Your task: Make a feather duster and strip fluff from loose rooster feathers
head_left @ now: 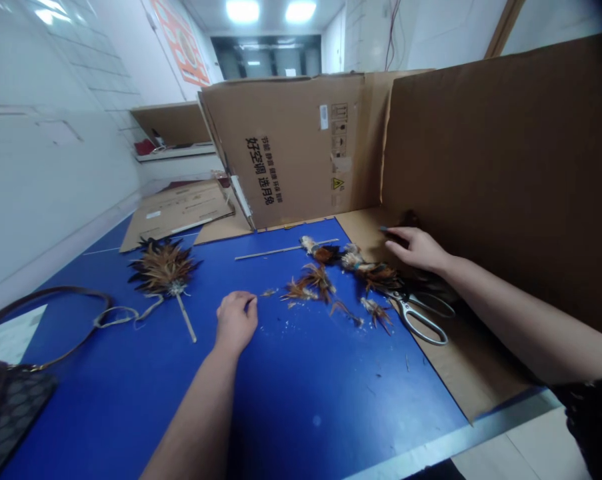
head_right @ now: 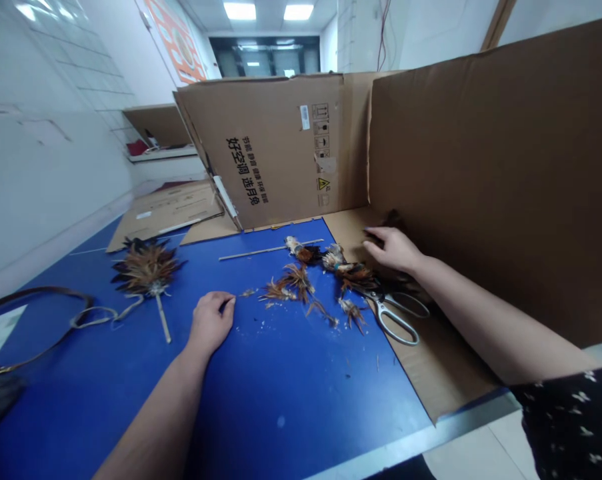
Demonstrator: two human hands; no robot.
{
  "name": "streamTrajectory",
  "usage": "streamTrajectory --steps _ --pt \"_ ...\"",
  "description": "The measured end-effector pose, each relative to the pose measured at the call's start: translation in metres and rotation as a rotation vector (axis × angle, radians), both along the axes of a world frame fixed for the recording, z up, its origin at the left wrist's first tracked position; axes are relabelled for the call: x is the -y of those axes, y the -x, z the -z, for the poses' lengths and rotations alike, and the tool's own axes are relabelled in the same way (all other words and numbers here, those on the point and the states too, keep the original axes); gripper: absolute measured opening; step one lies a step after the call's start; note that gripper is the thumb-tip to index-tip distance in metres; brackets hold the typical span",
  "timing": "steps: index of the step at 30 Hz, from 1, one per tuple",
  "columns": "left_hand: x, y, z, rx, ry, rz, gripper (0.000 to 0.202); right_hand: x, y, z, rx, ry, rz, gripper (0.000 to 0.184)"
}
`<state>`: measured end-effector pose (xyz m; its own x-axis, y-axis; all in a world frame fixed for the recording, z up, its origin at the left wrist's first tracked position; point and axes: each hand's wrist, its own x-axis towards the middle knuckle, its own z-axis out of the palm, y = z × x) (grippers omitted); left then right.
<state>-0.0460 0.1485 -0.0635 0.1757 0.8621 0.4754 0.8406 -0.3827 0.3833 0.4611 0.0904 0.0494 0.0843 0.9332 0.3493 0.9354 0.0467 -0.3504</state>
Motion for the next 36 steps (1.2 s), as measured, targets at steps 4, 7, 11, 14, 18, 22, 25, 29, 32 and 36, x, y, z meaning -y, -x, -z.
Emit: streamTrajectory --steps 4,7,11,14,18,22,25,29,32,36 --pt "0.002 0.0 -0.002 0.002 0.014 0.002 0.028 0.012 0.052 0.006 0.258 0.137 -0.229 0.073" --pt "0.002 0.0 -0.002 -0.001 0.026 0.001 0.026 0.012 0.073 0.015 0.312 0.201 -0.201 0.07" --pt "0.002 0.0 -0.001 0.009 0.03 0.003 0.024 0.004 0.069 0.014 0.271 0.165 -0.093 0.047" --pt "0.002 0.0 -0.001 0.01 0.029 0.004 0.024 -0.003 0.051 0.0 0.234 0.033 0.035 0.049" --pt "0.004 -0.001 -0.004 0.007 0.047 0.007 0.024 -0.013 0.015 -0.014 0.279 -0.106 0.245 0.051" --pt "0.006 -0.002 -0.006 0.002 0.053 0.006 0.023 -0.018 -0.019 -0.006 0.302 0.056 0.375 0.048" --pt "0.008 -0.003 -0.008 -0.002 0.059 -0.006 0.023 -0.018 -0.028 0.008 0.314 0.016 0.363 0.054" --pt "0.009 -0.005 -0.009 0.003 0.05 -0.007 0.02 -0.021 -0.006 0.016 0.33 -0.236 0.154 0.051" --pt "0.007 -0.006 -0.007 0.009 0.036 -0.008 0.018 -0.035 0.032 0.014 0.321 -0.124 -0.003 0.049" --pt "0.002 -0.003 -0.002 0.064 -0.024 0.001 0.018 -0.067 0.087 0.02 0.34 0.055 -0.047 0.05"
